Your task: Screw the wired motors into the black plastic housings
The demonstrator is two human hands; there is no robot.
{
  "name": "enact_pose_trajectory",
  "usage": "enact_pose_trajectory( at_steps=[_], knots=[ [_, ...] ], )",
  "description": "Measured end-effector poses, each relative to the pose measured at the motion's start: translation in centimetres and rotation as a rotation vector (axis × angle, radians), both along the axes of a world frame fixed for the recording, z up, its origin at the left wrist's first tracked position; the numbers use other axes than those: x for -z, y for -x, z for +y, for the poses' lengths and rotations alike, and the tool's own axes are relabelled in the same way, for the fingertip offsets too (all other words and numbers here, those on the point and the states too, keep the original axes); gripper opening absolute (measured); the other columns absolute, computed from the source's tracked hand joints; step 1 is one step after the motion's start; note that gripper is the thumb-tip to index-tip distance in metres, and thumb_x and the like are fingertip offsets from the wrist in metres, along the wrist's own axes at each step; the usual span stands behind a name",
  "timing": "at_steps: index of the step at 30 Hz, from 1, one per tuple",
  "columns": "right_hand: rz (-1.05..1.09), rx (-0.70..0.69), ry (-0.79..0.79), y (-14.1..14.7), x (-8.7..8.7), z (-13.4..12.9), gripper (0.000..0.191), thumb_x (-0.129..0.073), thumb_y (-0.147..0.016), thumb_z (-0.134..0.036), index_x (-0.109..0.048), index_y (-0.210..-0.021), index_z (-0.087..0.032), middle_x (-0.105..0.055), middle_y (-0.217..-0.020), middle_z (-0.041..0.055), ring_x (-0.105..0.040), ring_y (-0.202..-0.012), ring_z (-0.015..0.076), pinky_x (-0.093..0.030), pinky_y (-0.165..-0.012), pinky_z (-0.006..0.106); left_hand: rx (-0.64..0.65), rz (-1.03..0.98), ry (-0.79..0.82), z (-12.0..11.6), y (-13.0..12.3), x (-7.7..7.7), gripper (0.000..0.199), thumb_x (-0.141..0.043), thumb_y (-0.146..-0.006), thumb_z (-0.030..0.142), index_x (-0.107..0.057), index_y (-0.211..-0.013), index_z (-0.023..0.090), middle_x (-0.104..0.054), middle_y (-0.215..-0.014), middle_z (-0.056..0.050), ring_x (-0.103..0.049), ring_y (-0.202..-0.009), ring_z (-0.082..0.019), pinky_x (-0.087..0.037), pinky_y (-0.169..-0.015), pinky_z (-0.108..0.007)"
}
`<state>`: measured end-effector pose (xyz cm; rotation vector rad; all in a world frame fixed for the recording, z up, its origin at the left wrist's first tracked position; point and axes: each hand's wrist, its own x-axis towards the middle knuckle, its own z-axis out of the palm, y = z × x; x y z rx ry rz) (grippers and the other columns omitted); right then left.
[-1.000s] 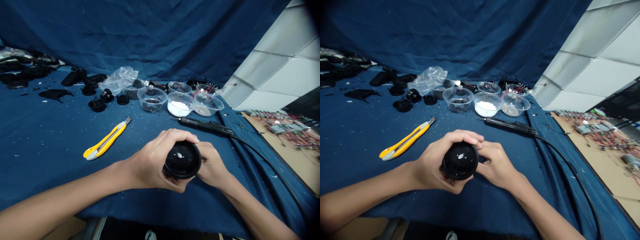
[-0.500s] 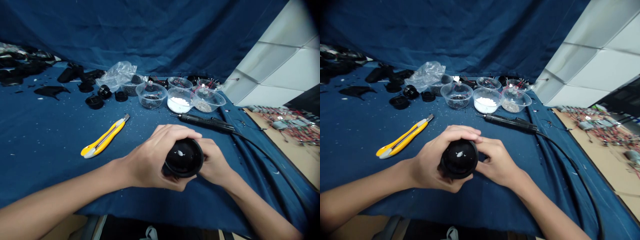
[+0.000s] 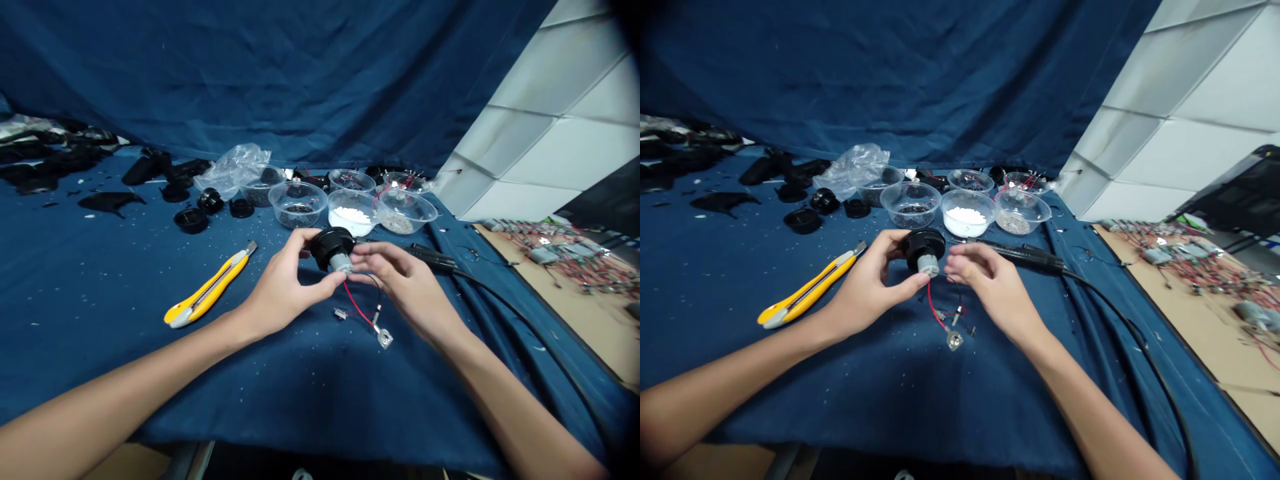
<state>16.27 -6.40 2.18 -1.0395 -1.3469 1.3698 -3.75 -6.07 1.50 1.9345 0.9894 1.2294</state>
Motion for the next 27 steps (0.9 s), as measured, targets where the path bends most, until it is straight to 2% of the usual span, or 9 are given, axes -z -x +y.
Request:
enact_pose_trajectory(
  at_steps=[3, 5, 8, 12, 16, 19, 23, 27],
  knots=[
    [0.001, -0.045, -0.129, 0.1, 0.2, 0.4, 0.05, -0.078, -0.073, -0.032, -0.06, -0.119, -0.023, -0.061, -0.124, 0.0061, -0.06, -0.11, 0.0164, -0.047, -0.099, 0.031, 0.11, -0.132, 0.161, 0.1, -0.3, 0.1, 0.045, -0.069, -0.082, 0.033, -0.049, -0.119, 0.018, -0.059, -0.12, -0.008, -0.055, -0.111, -0.021, -0.042, -0.096, -0.035],
    [0.021, -0.087, -0.128, 0.4, 0.5, 0.3, 0.043, -0.076, -0.074, -0.032, -0.063, -0.114, -0.021, -0.064, -0.119, 0.0065, -0.061, -0.106, 0.0167, -0.046, -0.099, 0.033, 0.157, -0.18, 0.242, 0.2, -0.4, 0.1, 0.042, -0.069, -0.082, 0.032, -0.051, -0.116, 0.016, -0.061, -0.116, -0.008, -0.057, -0.108, -0.02, -0.044, -0.093, -0.034],
    [0.057, -0.071, -0.05, 0.8, 0.8, -0.2, 0.036, -0.076, -0.073, -0.034, -0.067, -0.103, -0.016, -0.068, -0.102, 0.0066, -0.064, -0.095, 0.0164, -0.049, -0.093, 0.033, 0.205, -0.263, 0.382, 0.0, -0.6, 0.3, 0.038, -0.069, -0.082, 0.031, -0.054, -0.112, 0.014, -0.063, -0.11, -0.007, -0.058, -0.103, -0.019, -0.045, -0.091, -0.032],
    [0.152, -0.064, 0.174, 0.9, 0.7, -0.8, 0.031, -0.077, -0.072, -0.035, -0.07, -0.092, -0.012, -0.069, -0.094, 0.0073, -0.065, -0.086, 0.0141, -0.052, -0.088, 0.03, 0.183, -0.318, 0.598, -0.6, -1.1, 0.4, 0.039, -0.068, -0.082, 0.037, -0.057, -0.109, 0.012, -0.064, -0.109, -0.009, -0.059, -0.101, -0.017, -0.044, -0.09, -0.03],
    [0.164, -0.112, 0.562, 0.1, 0.1, -0.5, 0.035, -0.074, -0.076, -0.039, -0.069, -0.092, -0.008, -0.07, -0.091, 0.0127, -0.068, -0.08, 0.0153, -0.057, -0.086, 0.031, 0.109, -0.13, 0.788, -0.5, -1.5, -0.1, 0.047, -0.063, -0.082, 0.053, -0.062, -0.101, 0.01, -0.066, -0.101, -0.011, -0.06, -0.085, -0.017, -0.046, -0.074, -0.029],
    [0.024, -0.138, 0.674, -0.9, -0.5, 0.5, 0.045, -0.075, -0.074, -0.044, -0.065, -0.097, -0.006, -0.07, -0.094, 0.0164, -0.07, -0.079, 0.0183, -0.058, -0.082, 0.032, 0.106, 0.095, 0.78, 0.8, -1.6, -0.6, 0.056, -0.062, -0.078, 0.061, -0.063, -0.102, 0.011, -0.067, -0.097, -0.011, -0.06, -0.076, -0.018, -0.046, -0.066, -0.029],
    [-0.215, -0.178, 0.631, -1.9, -1.2, 1.4, 0.05, -0.068, -0.078, -0.053, -0.063, -0.1, -0.008, -0.069, -0.096, 0.014, -0.07, -0.076, 0.0164, -0.058, -0.07, 0.026, 0.085, 0.394, 0.654, 3.2, -1.3, -1.1, 0.056, -0.054, -0.08, 0.064, -0.066, -0.096, 0.011, -0.068, -0.085, -0.011, -0.06, -0.069, -0.02, -0.041, -0.061, -0.029],
    [-0.311, -0.424, 0.56, -2.6, -1.8, -0.3, 0.04, -0.055, -0.089, -0.045, -0.064, -0.104, -0.009, -0.07, -0.097, 0.0141, -0.069, -0.074, 0.0124, -0.053, -0.062, 0.019, 0.087, 0.596, 0.502, 4.6, -0.1, -1.4, 0.049, -0.051, -0.081, 0.06, -0.068, -0.091, 0.015, -0.069, -0.085, -0.009, -0.06, -0.077, -0.023, -0.037, -0.064, -0.029]
  ],
)
